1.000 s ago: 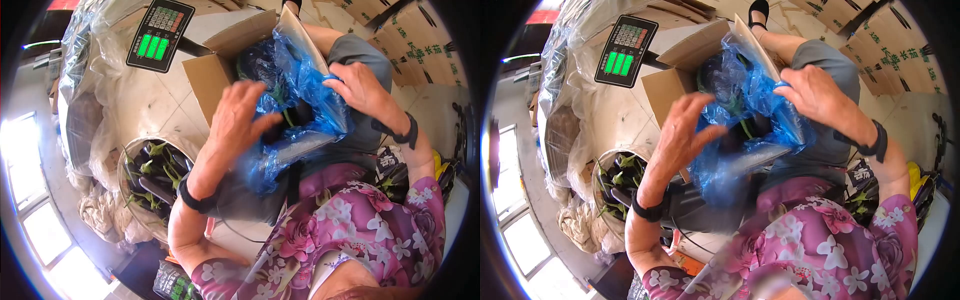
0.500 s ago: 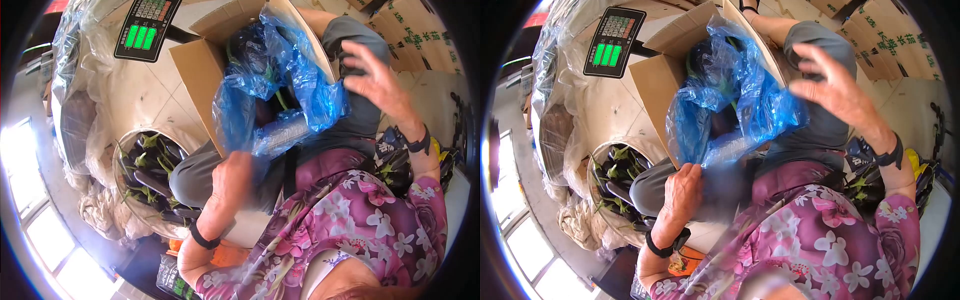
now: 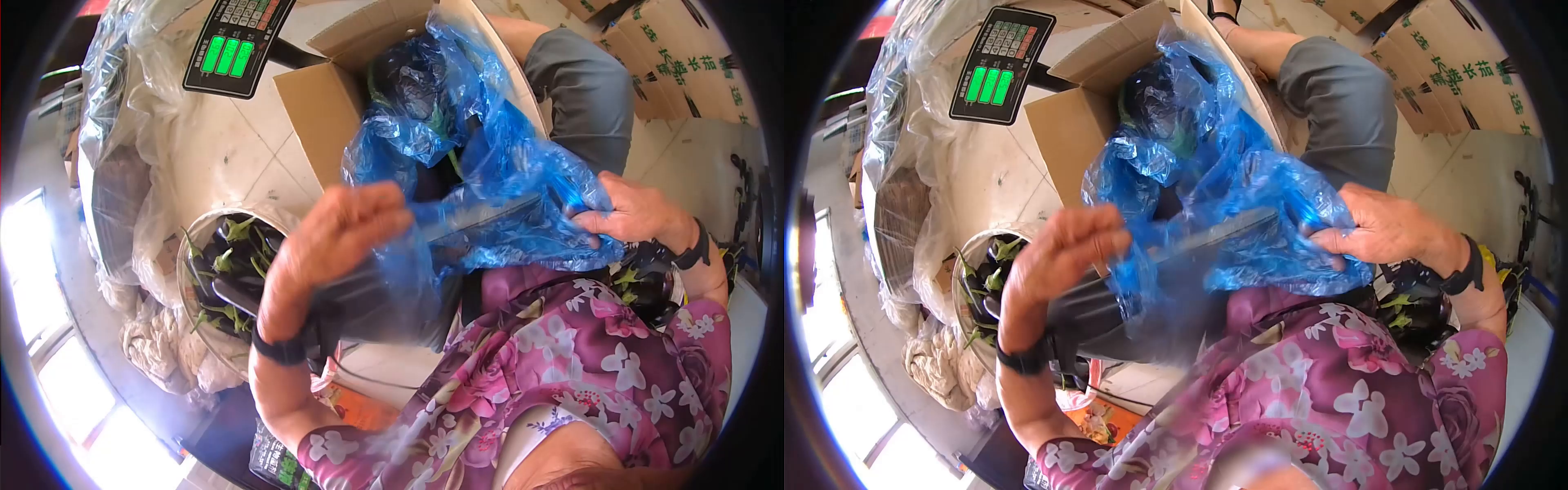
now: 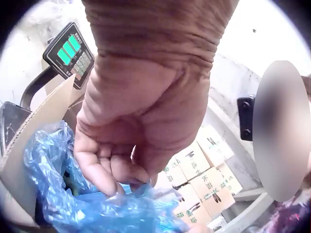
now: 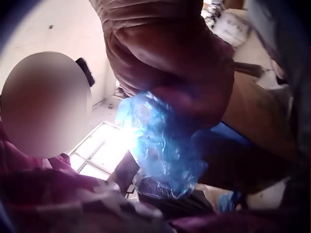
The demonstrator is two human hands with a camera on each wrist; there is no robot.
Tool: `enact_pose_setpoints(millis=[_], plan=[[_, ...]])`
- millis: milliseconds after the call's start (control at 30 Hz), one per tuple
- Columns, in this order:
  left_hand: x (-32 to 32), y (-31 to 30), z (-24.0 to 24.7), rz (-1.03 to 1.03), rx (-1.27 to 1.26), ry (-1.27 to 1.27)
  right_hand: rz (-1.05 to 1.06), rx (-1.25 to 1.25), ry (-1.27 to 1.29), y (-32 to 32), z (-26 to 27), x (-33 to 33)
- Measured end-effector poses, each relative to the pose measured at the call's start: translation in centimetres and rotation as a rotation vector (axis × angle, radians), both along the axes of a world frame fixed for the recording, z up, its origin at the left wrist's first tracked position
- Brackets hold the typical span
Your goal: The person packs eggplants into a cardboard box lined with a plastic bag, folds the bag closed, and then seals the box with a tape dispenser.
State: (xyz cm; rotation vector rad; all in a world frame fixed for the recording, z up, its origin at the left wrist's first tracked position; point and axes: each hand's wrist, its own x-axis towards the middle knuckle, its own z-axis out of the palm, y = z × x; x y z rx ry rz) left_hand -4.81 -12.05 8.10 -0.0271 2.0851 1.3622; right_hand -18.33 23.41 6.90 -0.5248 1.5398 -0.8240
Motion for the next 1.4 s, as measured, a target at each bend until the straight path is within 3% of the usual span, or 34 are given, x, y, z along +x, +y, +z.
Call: enact_pose_setpoints(millis=[33,100,133,167,200,300,333,367,433,500,567,633,667,700,767,833,900,967,1000,1033,1100,1167,1233,1267,1300,1333,1367,1400], plan=[[-0.9,-0.3,-0.5,0.002,-0.002,0.0,0.002,-0.002,0.0,-1.3,1.6,-0.7],[-3.0,-1.2,-2.1,0.345,0.211,-0.056,0.205,-0.089,0.079,-4.0,4.0,-2.5],[-4.2,-1.8,-3.3,0.344,0.212,-0.059,0.071,-0.102,0.071,-5.3,5.0,-3.0],[-5.4,-2.6,-4.8,0.497,0.336,-0.109,-0.06,-0.115,0.062,-6.8,5.6,-3.5],[-6.2,-3.2,-6.1,0.653,0.46,-0.159,-0.154,-0.284,0.096,-8.4,4.3,-4.3],[-8.1,-1.9,-9.1,0.716,0.366,-0.001,-0.373,-0.643,0.191,-14.4,-7.1,-9.8],[-8.4,-2.8,-10.9,0.453,0.109,0.353,-0.358,-0.595,-0.158,-15.5,-13.5,-13.6],[-8.6,-3.4,-10.3,0.449,0.109,0.354,-0.336,-0.537,-0.508,-15.9,-17.5,-16.2],[-8.3,-4.2,-7.4,0.581,0.046,0.325,0.256,-0.103,1.094,-21.4,-7.9,-13.3],[-6.7,-4.1,-4.3,0.655,0.096,0.265,0.372,-0.071,1.101,-21.6,-7.3,-13.3],[-5.8,-4.3,-3.2,0.531,-0.309,0.388,0.495,-0.021,1.114,-21.0,-7.8,-13.3],[-5.7,-1.9,-3.7,0.532,-0.245,0.303,0.627,-0.364,1.581,-19.1,-8.8,-12.4],[-5.7,-1.0,-5.2,0.282,-0.445,0.436,0.661,-0.471,1.715,-18.1,-8.2,-12.0],[-5.7,-0.4,-6.7,0.026,-0.643,0.56,0.671,-0.478,1.718,-18.5,-8.1,-11.8],[-7.6,0.4,-10.0,-0.062,-0.607,0.386,0.964,-0.05,1.521,-18.9,-8.5,-11.1],[-10.3,0.7,-11.9,-0.09,-0.737,0.262,0.97,0.011,1.407,-19.7,-8.6,-10.8],[-12.1,-0.4,-13.3,0.093,-0.742,0.325,0.962,0.121,1.155,-21.0,-8.2,-10.3],[-13.2,-1.9,-15.2,0.273,-0.574,0.289,0.851,0.19,1.014,-23.1,-6.1,-9.5],[-14.0,-2.8,-15.8,0.24,-0.603,0.224,0.695,0.134,0.881,-24.2,-5.2,-9.6],[-14.4,-4.0,-18.6,0.222,-0.579,0.346,0.539,0.079,0.746,-25.2,-4.8,-9.6],[-15.3,-4.6,-20.1,0.379,-0.464,0.265,0.466,0.111,0.73,-26.9,-4.7,-9.4],[-16.8,-5.3,-21.5,0.455,-0.41,0.269,0.522,0.077,0.816,-28.6,-4.4,-9.6],[-17.8,-4.9,-22.5,0.541,-0.354,0.256,0.572,0.255,0.979,-29.1,-2.6,-10.1],[-17.9,-4.7,-22.7,0.657,-0.19,0.211,0.716,0.151,1.249,-29.2,-3.8,-11.2],[-18.1,-4.4,-22.9,0.766,-0.022,0.168,0.679,-0.216,1.404,-27.3,-4.6,-13.1],[-17.6,-3.8,-21.6,0.737,-0.054,0.293,0.627,-0.598,1.529,-25.7,-4.6,-14.3],[-17.6,-4.4,-21.0,0.747,-0.048,0.299,0.798,-0.013,1.438,-25.4,-1.6,-13.2],[-17.3,-5.4,-20.6,0.549,-0.16,0.297,0.736,-0.099,1.396,-22.3,0.0,-13.0]])
